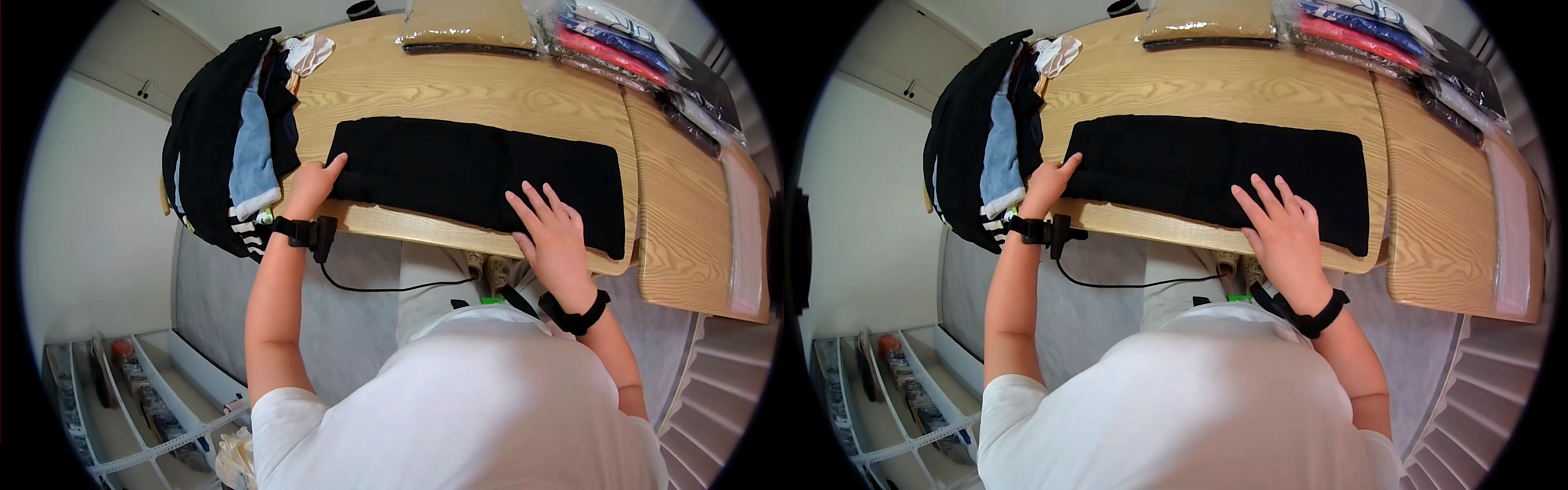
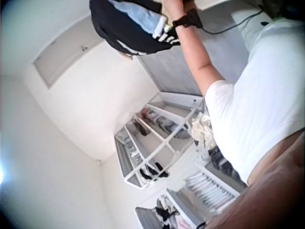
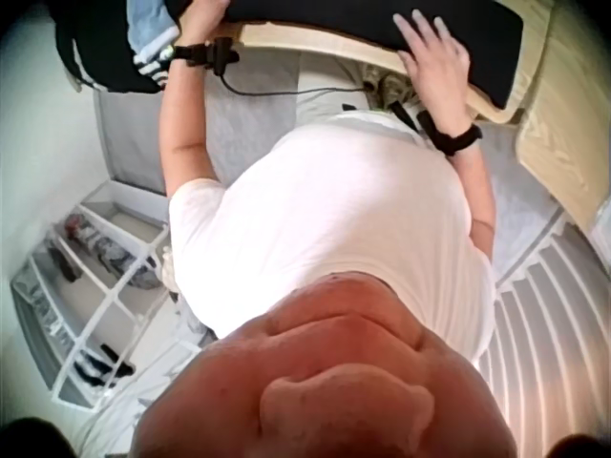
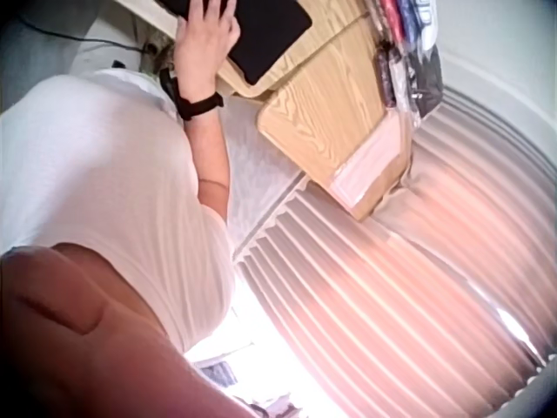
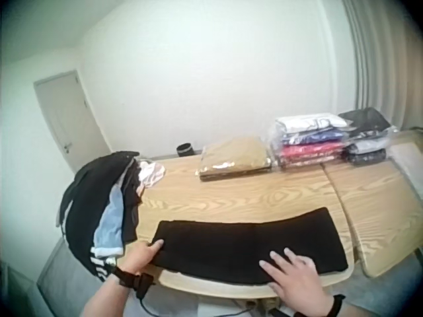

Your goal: Folding garments and placing them into clear plastic shipping bags.

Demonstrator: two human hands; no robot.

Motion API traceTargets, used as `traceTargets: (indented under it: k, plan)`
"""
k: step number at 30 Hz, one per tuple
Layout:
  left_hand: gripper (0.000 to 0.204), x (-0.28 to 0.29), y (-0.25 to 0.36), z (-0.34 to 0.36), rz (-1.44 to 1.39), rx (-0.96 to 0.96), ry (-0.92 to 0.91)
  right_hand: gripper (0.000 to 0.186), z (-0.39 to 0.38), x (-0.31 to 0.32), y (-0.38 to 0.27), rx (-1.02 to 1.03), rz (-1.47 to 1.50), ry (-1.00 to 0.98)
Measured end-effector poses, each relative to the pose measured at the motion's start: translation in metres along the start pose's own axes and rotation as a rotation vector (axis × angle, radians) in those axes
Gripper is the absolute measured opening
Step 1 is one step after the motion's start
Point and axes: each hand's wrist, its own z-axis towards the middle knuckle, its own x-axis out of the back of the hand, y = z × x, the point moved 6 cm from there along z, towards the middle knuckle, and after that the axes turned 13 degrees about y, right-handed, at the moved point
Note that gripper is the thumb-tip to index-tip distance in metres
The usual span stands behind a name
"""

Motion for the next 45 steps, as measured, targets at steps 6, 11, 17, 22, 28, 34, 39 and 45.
traceTargets:
  k: [6, 11, 17, 22, 28, 34, 39, 45]
  plan:
    - [0.057, 0.071, 0.059, -0.009, 0.007, -0.222, 0.212, 0.065, -0.001, 0.003, -0.003, 0.003, -0.023, -0.036]
    - [0.056, 0.114, 0.107, -0.031, 0.139, -0.299, 0.379, 0.073, 0.019, 0.005, -0.028, -0.012, -0.141, -0.04]
    - [0.053, 0.135, 0.16, -0.049, 0.214, -0.32, 0.525, 0.044, 0.071, 0.016, -0.116, 0.229, 0.183, 0.43]
    - [0.053, 0.136, 0.174, -0.063, 0.166, -0.387, 0.545, 0.034, 0.088, 0.01, -0.122, 0.111, 0.216, 0.45]
    - [0.052, 0.136, 0.192, -0.079, -0.094, -0.446, 0.386, 0.037, 0.095, 0.023, -0.105, 0.051, 0.291, 0.516]
    - [0.051, 0.133, 0.199, -0.08, -0.157, -0.397, 0.296, 0.04, 0.093, 0.043, -0.096, 0.02, 0.243, 0.619]
    - [0.047, 0.136, 0.21, -0.085, -0.244, -0.367, 0.217, 0.037, 0.092, 0.043, -0.091, -0.022, 0.219, 0.624]
    - [0.048, 0.126, 0.203, -0.079, -0.373, -0.258, 0.075, 0.039, 0.094, 0.04, -0.081, -0.066, 0.208, 0.592]
